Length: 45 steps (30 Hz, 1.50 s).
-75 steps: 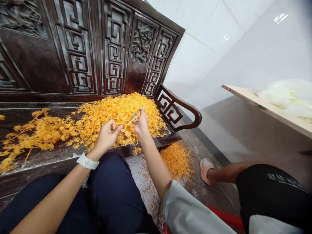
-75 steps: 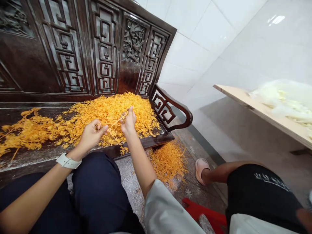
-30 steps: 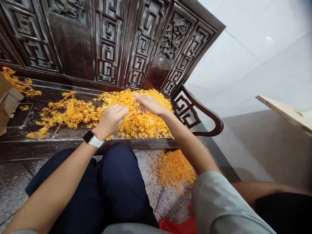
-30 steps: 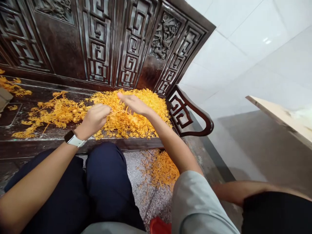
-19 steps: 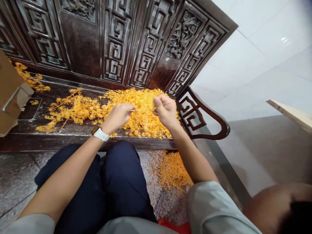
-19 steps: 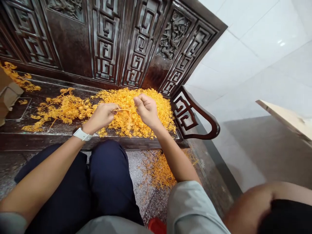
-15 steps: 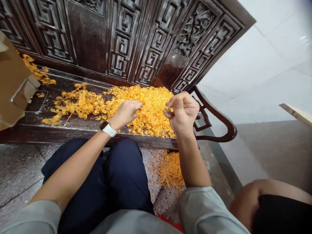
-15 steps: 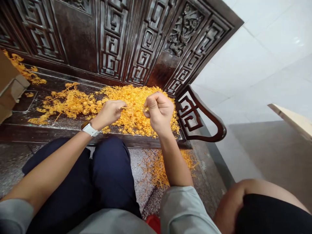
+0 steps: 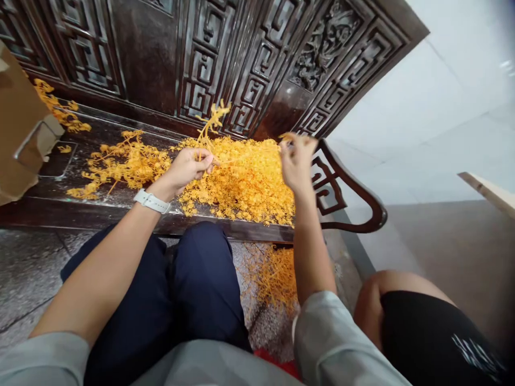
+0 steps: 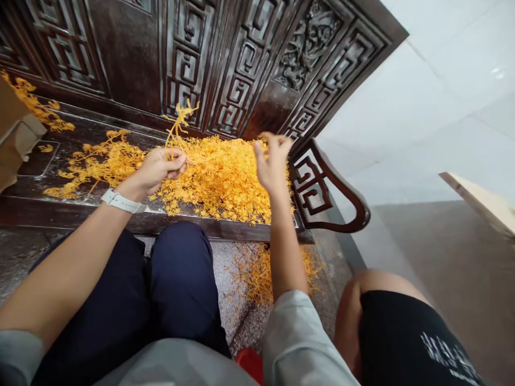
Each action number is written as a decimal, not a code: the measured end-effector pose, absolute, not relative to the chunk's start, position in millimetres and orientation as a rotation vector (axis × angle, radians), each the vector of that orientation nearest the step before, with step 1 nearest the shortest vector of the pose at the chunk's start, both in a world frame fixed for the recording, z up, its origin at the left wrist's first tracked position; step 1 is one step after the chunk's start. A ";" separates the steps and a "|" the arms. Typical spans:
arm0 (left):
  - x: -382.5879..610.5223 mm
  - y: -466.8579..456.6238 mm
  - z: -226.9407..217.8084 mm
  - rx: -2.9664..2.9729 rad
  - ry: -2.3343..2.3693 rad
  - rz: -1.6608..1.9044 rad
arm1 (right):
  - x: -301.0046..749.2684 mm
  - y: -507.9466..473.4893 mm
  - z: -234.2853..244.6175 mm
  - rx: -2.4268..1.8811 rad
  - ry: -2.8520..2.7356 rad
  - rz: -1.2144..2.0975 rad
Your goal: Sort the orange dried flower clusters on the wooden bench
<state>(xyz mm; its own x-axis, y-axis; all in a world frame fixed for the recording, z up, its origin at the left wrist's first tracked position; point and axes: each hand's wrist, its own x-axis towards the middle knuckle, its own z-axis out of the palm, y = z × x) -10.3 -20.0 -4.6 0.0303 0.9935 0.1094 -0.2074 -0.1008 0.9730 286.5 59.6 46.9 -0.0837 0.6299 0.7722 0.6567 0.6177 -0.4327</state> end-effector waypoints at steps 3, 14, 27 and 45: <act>-5.8 -25.3 -3.5 1.129 0.953 1.305 | 266.3 53.8 13.1 -1.151 -1.842 0.334; 23.7 -12.5 -23.7 1.396 1.147 1.391 | 208.0 -4.8 -4.6 -0.973 -2.062 0.655; 11.3 1.1 -28.9 0.854 1.168 1.642 | 253.5 -22.2 28.4 -1.217 -1.578 -0.021; 27.1 1.0 -20.4 0.366 1.019 1.642 | 178.6 -79.3 -22.7 -0.829 -1.691 1.119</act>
